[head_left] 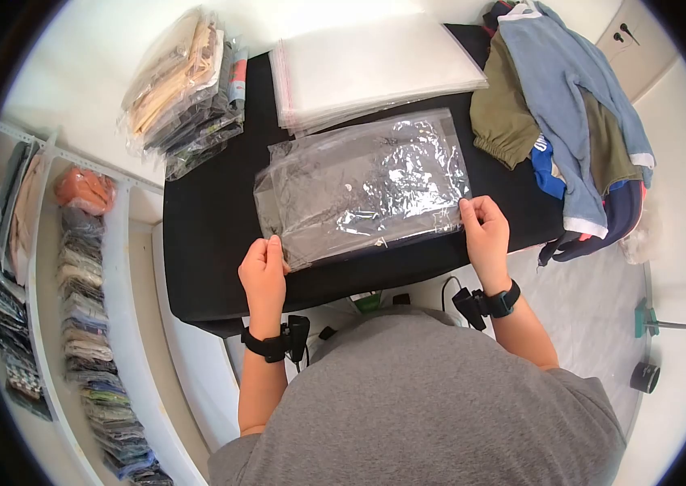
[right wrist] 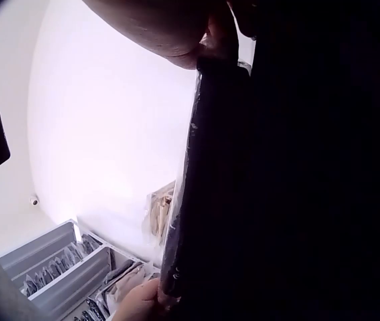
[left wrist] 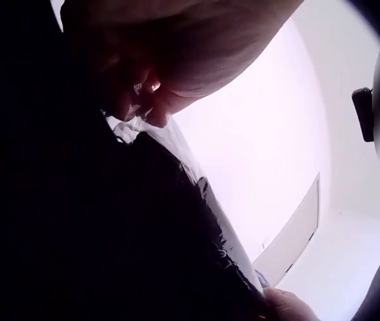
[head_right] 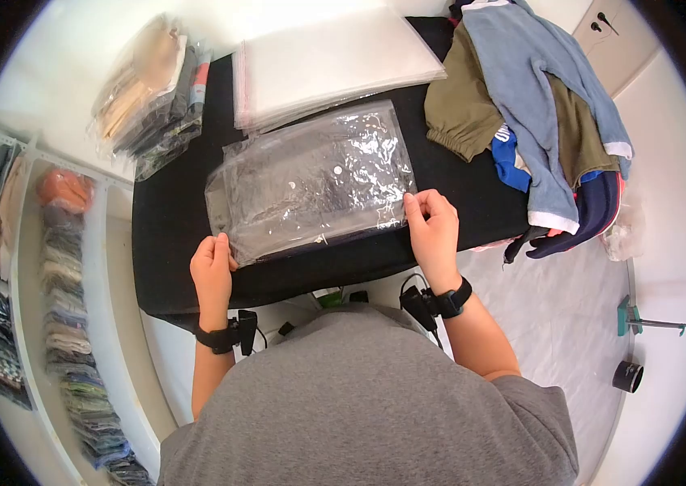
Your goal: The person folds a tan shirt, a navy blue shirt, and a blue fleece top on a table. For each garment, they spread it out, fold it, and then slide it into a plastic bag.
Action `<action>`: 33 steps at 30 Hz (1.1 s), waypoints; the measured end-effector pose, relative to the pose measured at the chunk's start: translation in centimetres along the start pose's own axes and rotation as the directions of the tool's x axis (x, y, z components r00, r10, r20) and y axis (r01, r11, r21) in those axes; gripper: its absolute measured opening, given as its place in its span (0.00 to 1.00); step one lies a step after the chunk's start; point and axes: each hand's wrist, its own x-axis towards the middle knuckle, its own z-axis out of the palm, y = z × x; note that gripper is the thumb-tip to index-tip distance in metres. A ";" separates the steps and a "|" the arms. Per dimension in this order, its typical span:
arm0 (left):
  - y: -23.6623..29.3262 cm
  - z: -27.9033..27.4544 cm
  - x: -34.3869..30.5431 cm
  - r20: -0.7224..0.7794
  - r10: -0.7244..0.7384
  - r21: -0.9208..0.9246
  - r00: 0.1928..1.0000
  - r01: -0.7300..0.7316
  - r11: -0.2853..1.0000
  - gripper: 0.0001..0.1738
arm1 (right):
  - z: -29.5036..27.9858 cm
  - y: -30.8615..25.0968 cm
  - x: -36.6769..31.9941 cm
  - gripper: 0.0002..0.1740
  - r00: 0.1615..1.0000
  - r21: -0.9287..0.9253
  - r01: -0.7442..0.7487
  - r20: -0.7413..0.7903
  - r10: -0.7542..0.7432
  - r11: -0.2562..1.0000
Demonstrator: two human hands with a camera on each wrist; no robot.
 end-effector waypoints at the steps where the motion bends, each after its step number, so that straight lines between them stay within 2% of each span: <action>1: 0.0 0.1 -0.2 0.005 -0.021 0.067 1.000 0.020 0.998 0.19 | 0.0 0.2 -0.2 0.10 0.999 -0.116 0.039 -0.027 -0.043 0.992; 5: 0.3 0.2 0.4 0.042 0.003 0.198 0.999 -0.011 0.980 0.19 | -0.2 -0.2 -0.4 0.08 1.000 -0.141 -0.029 -0.001 0.029 0.990; 7: 0.5 0.3 0.3 0.033 0.006 0.204 0.999 -0.013 0.979 0.19 | 0.0 -1.8 -0.4 0.12 0.953 -0.369 0.188 -0.154 -0.260 0.910; 9: 0.6 0.5 0.3 0.033 0.009 0.213 0.999 -0.015 0.977 0.19 | 0.3 -4.6 -0.3 0.20 0.895 -0.402 0.394 -0.037 -0.445 0.827; 10: 0.6 0.5 0.3 0.029 0.023 0.225 0.999 -0.029 0.974 0.19 | 0.5 -5.2 0.0 0.24 0.847 -0.336 0.531 0.184 -0.498 0.778; 11: 0.6 0.5 0.3 0.028 0.038 0.239 0.999 -0.044 0.970 0.19 | 1.3 -6.0 -0.3 0.26 0.791 -0.364 0.607 0.360 -0.494 0.706; 13: 0.7 0.4 0.4 0.043 0.013 0.263 0.999 -0.024 0.965 0.18 | 2.9 -6.3 -0.4 0.25 0.713 -0.461 0.698 0.525 -0.466 0.549; 15: 1.2 0.1 0.5 0.048 -0.008 0.286 0.999 -0.006 0.958 0.17 | 3.5 -5.2 0.2 0.25 0.720 -0.481 0.691 0.523 -0.456 0.539; 17: 2.2 -0.2 0.3 -0.038 0.014 0.409 0.999 0.003 0.913 0.11 | 3.9 -4.7 0.5 0.25 0.722 -0.496 0.690 0.527 -0.449 0.527; 18: 3.0 -0.1 0.4 -0.040 0.014 0.409 0.999 0.004 0.913 0.11 | 3.9 -4.6 0.5 0.25 0.721 -0.504 0.691 0.531 -0.446 0.517; 19: 4.0 0.1 0.7 -0.001 0.340 0.467 0.940 -0.300 0.832 0.13 | 3.9 -4.6 0.5 0.25 0.721 -0.513 0.692 0.535 -0.441 0.509; 20: 5.1 0.3 1.0 0.058 0.623 0.506 0.780 -0.561 0.655 0.18 | 3.9 -4.6 0.4 0.25 0.721 -0.513 0.691 0.539 -0.436 0.509; 21: 6.4 0.5 1.4 0.294 0.615 0.428 0.731 -0.677 0.599 0.22 | 3.7 -4.8 0.5 0.26 0.711 -0.512 0.700 0.557 -0.428 0.497; 22: 7.3 1.0 2.1 0.509 0.587 0.319 0.630 -0.771 0.551 0.27 | 3.6 -5.1 0.7 0.26 0.700 -0.511 0.711 0.576 -0.422 0.483; 23: 7.3 1.8 3.1 0.504 0.584 0.318 0.636 -0.766 0.559 0.27 | 3.4 -5.2 1.1 0.26 0.696 -0.509 0.715 0.583 -0.419 0.479; 25: 6.7 3.2 4.8 0.786 0.458 0.301 0.415 -0.904 0.303 0.33 | 2.9 -5.3 2.4 0.26 0.606 -0.479 0.794 0.671 -0.427 0.373; 26: 6.2 3.4 5.7 0.785 0.455 0.303 0.420 -0.901 0.310 0.33 | 2.5 -5.2 3.3 0.28 0.541 -0.464 0.841 0.721 -0.433 0.278; 27: 5.9 3.5 6.8 0.835 0.403 0.304 0.374 -0.925 0.230 0.37 | 2.2 -5.1 4.2 0.28 0.537 -0.461 0.844 0.723 -0.434 0.276; 28: 5.5 3.5 7.5 0.880 0.343 0.294 0.329 -0.944 0.150 0.41 | 2.1 -4.8 5.1 0.29 0.468 -0.395 0.883 0.774 -0.426 0.253; 29: 5.0 3.6 7.8 0.879 0.343 0.296 0.332 -0.943 0.153 0.41 | 1.9 -4.6 5.7 0.30 0.395 -0.325 0.917 0.820 -0.415 0.231; 31: 4.6 3.8 8.3 0.878 0.336 0.286 0.341 -0.937 0.202 0.44 | 2.1 -4.1 6.3 0.33 0.387 -0.314 0.917 0.847 -0.363 0.246; 33: 4.2 4.0 8.6 0.882 0.314 0.286 0.350 -0.929 0.233 0.44 | 2.3 -4.0 6.6 0.33 0.394 -0.294 0.901 0.862 -0.320 0.320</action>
